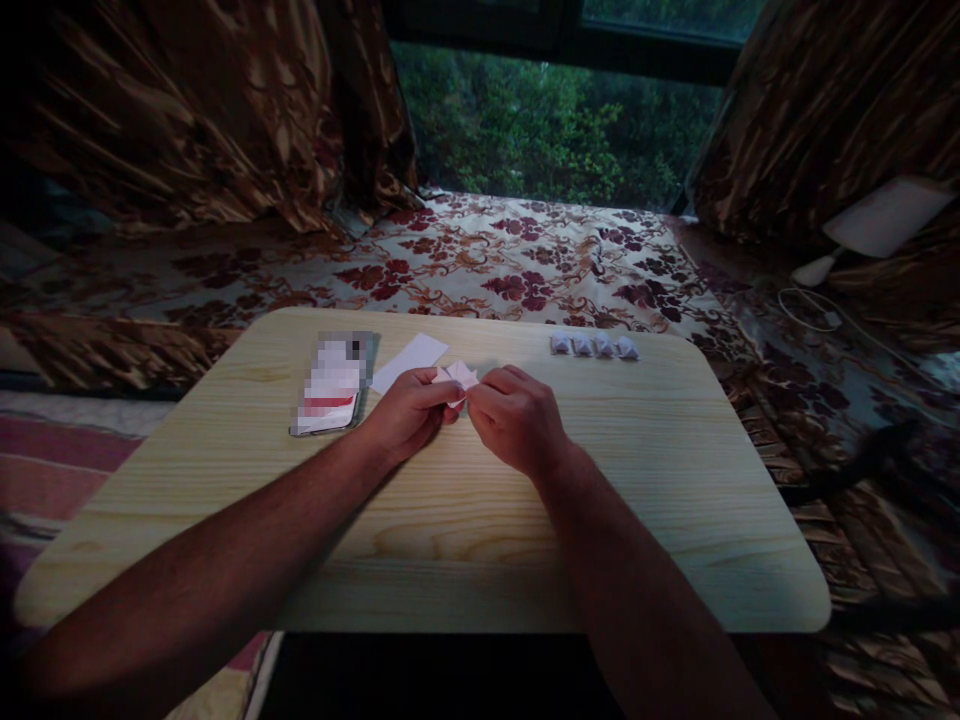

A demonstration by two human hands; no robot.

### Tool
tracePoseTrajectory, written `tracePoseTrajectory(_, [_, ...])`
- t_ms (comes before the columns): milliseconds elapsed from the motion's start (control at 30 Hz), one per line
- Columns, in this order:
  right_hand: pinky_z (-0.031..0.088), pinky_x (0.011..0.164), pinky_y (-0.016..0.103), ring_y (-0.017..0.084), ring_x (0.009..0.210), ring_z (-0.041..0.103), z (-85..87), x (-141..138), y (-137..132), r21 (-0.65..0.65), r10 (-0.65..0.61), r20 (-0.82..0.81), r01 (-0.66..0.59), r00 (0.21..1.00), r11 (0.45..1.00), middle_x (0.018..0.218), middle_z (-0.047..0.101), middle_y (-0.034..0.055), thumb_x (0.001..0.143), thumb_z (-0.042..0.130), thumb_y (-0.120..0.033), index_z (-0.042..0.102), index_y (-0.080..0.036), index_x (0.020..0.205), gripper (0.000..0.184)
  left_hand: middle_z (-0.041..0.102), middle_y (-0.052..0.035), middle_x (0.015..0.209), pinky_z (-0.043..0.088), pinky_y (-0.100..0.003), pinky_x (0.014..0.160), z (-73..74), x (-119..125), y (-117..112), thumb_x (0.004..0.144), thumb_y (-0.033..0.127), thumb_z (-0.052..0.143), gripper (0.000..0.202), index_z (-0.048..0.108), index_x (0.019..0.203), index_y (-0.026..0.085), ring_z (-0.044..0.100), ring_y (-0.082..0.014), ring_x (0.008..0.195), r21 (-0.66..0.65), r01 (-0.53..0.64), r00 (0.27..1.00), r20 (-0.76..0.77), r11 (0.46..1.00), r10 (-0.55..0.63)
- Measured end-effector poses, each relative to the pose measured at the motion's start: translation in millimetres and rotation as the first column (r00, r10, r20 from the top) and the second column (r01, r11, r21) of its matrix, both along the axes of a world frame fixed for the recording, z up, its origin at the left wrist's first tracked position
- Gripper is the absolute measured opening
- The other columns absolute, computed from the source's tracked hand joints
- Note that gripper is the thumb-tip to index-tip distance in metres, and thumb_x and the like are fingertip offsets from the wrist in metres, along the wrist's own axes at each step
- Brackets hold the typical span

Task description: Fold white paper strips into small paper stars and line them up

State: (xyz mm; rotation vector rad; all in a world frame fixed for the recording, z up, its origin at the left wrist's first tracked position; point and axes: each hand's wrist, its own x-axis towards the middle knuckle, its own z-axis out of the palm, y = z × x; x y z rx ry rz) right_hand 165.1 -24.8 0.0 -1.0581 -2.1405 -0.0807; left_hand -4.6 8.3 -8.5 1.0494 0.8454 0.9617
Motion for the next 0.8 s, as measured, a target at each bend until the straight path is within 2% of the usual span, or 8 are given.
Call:
tracePoseTrajectory(267, [0.044,0.075,0.030,0.018,0.078,0.056,0.0,0.5,0.5,0.008,0.010,0.006,-0.010,1.000,1.000,0.078,0.064,0.0051,0.091,0.054,-0.018,0.062,-0.021,0.067,0.025,0.057,-0.0002,0.058,0.029,-0.024,0.047,4.2,1.8,-1.1,0.067,0.021,0.068,0.012,0.061,0.063,0.012,0.044,-0.0072,0.047,-0.040,0.018,0.999,0.047,0.999,-0.017])
tracePoseTrajectory(633, [0.045,0.075,0.031,0.018,0.078,0.056,-0.3,-1.2,1.3,0.023,0.016,0.018,-0.016,1.000,1.000,0.079,0.064,0.0049,0.091,0.054,-0.017,0.061,-0.022,0.068,0.024,0.053,-0.0001,0.048,0.030,-0.025,0.047,2.6,1.0,-0.7,0.065,0.018,0.063,0.014,0.056,0.053,0.014,0.042,-0.0077,0.043,-0.030,-0.007,1.000,-0.002,1.000,0.007])
tracePoseTrajectory(800, [0.048,0.077,0.032,0.018,0.079,0.059,-2.9,-3.8,0.8,-0.010,-0.004,-0.100,0.003,0.995,1.000,0.078,0.065,0.0046,0.088,0.055,-0.014,0.063,-0.022,0.073,0.018,0.053,0.0001,0.048,0.031,-0.025,0.046,5.2,0.6,0.1,0.063,0.019,0.064,0.013,0.057,0.054,0.014,0.041,-0.0076,0.042,-0.056,-0.030,1.000,-0.009,0.998,0.029])
